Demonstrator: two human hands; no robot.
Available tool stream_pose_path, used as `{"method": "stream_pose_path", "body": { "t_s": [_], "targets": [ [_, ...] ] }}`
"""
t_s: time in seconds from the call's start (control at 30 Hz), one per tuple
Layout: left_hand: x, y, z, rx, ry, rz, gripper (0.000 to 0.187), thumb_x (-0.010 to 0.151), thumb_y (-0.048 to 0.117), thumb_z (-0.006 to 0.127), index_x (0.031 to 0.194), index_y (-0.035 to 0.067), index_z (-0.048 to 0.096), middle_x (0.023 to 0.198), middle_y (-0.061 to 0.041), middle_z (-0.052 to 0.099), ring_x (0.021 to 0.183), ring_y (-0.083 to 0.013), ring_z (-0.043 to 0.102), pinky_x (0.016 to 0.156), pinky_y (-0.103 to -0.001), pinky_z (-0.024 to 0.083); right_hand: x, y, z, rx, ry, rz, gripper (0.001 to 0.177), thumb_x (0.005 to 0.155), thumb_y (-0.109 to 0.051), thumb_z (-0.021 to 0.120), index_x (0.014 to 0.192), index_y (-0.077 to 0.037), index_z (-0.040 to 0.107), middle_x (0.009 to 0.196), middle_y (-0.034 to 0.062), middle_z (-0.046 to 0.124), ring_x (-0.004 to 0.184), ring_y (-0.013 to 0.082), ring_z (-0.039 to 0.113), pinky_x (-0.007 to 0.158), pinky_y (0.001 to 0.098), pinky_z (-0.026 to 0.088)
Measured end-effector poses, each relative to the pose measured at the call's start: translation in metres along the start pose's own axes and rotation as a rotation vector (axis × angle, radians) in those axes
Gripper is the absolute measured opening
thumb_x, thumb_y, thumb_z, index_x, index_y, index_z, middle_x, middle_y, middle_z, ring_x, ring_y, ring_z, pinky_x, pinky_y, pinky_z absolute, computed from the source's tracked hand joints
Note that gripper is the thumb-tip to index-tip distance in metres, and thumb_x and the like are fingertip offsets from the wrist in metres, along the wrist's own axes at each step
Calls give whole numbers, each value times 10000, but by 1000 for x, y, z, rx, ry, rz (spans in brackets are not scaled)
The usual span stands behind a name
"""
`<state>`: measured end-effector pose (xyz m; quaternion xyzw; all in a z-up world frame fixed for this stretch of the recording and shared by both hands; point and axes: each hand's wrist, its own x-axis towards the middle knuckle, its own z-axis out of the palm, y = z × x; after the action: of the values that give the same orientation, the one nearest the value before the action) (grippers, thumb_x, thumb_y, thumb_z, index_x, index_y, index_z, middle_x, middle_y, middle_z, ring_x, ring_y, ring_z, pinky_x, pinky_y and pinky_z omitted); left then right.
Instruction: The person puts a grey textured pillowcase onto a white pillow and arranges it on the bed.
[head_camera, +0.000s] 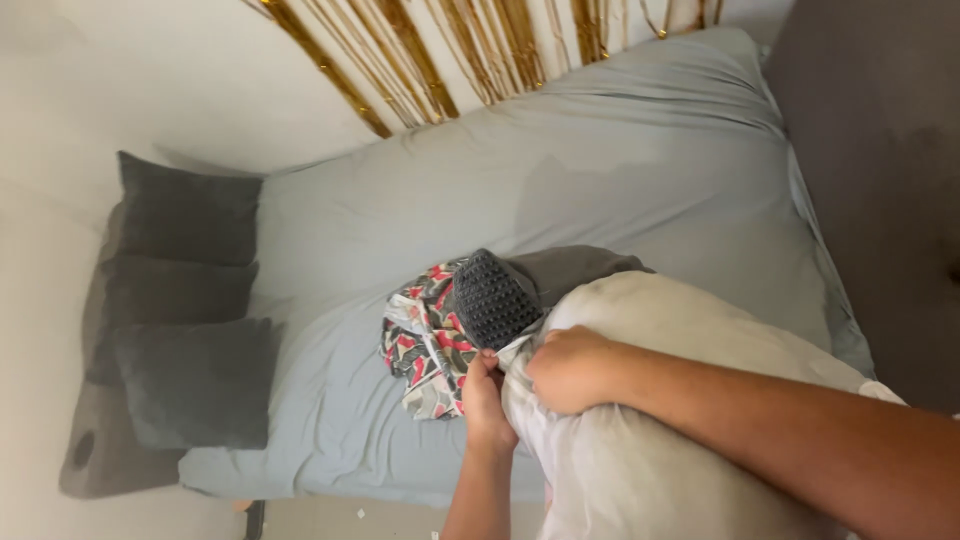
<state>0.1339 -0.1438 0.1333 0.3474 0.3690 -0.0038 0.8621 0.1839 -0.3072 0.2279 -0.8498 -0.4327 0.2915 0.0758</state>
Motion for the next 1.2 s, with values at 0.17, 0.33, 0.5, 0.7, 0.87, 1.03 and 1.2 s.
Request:
{"method": "stream_pose_path", "body": {
  "t_s": [0.17, 0.33, 0.5, 0.7, 0.87, 1.03, 1.2],
  "targets": [
    [10, -23, -6, 216, -134, 99, 105, 913, 155, 488, 864, 101, 565, 837, -27, 580, 813, -174, 532, 772, -341, 462, 22, 42, 42, -8, 204, 16, 323, 838, -294, 570, 928, -69, 785, 1101, 124, 736, 1110, 318, 631, 953, 430, 488],
    [12, -28, -16, 682, -191, 227, 105, 893, 145, 474, 834, 91, 542, 820, -11, 517, 780, -150, 466, 724, -337, 420, 14, 71, 32, 68, 317, 117, 322, 867, -298, 583, 939, -63, 791, 1043, 139, 748, 1088, 300, 646, 951, 429, 500],
    [27, -27, -53, 706, -146, 102, 92, 880, 141, 477, 837, 91, 541, 836, -18, 536, 801, -146, 513, 770, -330, 475, -30, 211, 7, 1077, 711, 416, 521, 886, -464, 649, 1155, -28, 742, 1156, 167, 767, 1026, 314, 718, 856, 467, 574],
    [41, -37, -53, 784, -171, 46, 72, 934, 114, 513, 929, 61, 562, 862, -61, 557, 802, -165, 502, 744, -334, 450, -34, 328, 121, 846, 541, 719, 859, 894, -666, 687, 1283, 86, 535, 1305, 296, 561, 1194, 411, 563, 955, 527, 458],
    [29, -33, -3, 1142, -325, 91, 208, 959, 151, 533, 1128, 45, 590, 1035, -64, 663, 950, -157, 599, 845, -311, 478, -79, 260, -5, 604, 557, 664, 760, 787, -639, 713, 1147, 30, 730, 1127, 254, 740, 1027, 365, 731, 870, 467, 568],
    [17, 19, 72, 1702, -748, 212, 311, 930, 173, 589, 1218, 80, 662, 1171, -67, 717, 1070, -171, 645, 932, -305, 481, -112, 138, -102, 328, 731, 446, 521, 724, -441, 785, 1052, -39, 735, 1043, 234, 729, 992, 381, 704, 854, 463, 549],
    [-80, 87, 170, 1599, -85, 643, 285, 968, 281, 628, 960, 4, 691, 839, -176, 742, 763, -345, 710, 740, -441, 548, -116, 52, -74, 408, 389, 351, 395, 765, -321, 750, 1076, -103, 643, 994, 182, 723, 965, 352, 709, 864, 471, 544]
  ]
}}
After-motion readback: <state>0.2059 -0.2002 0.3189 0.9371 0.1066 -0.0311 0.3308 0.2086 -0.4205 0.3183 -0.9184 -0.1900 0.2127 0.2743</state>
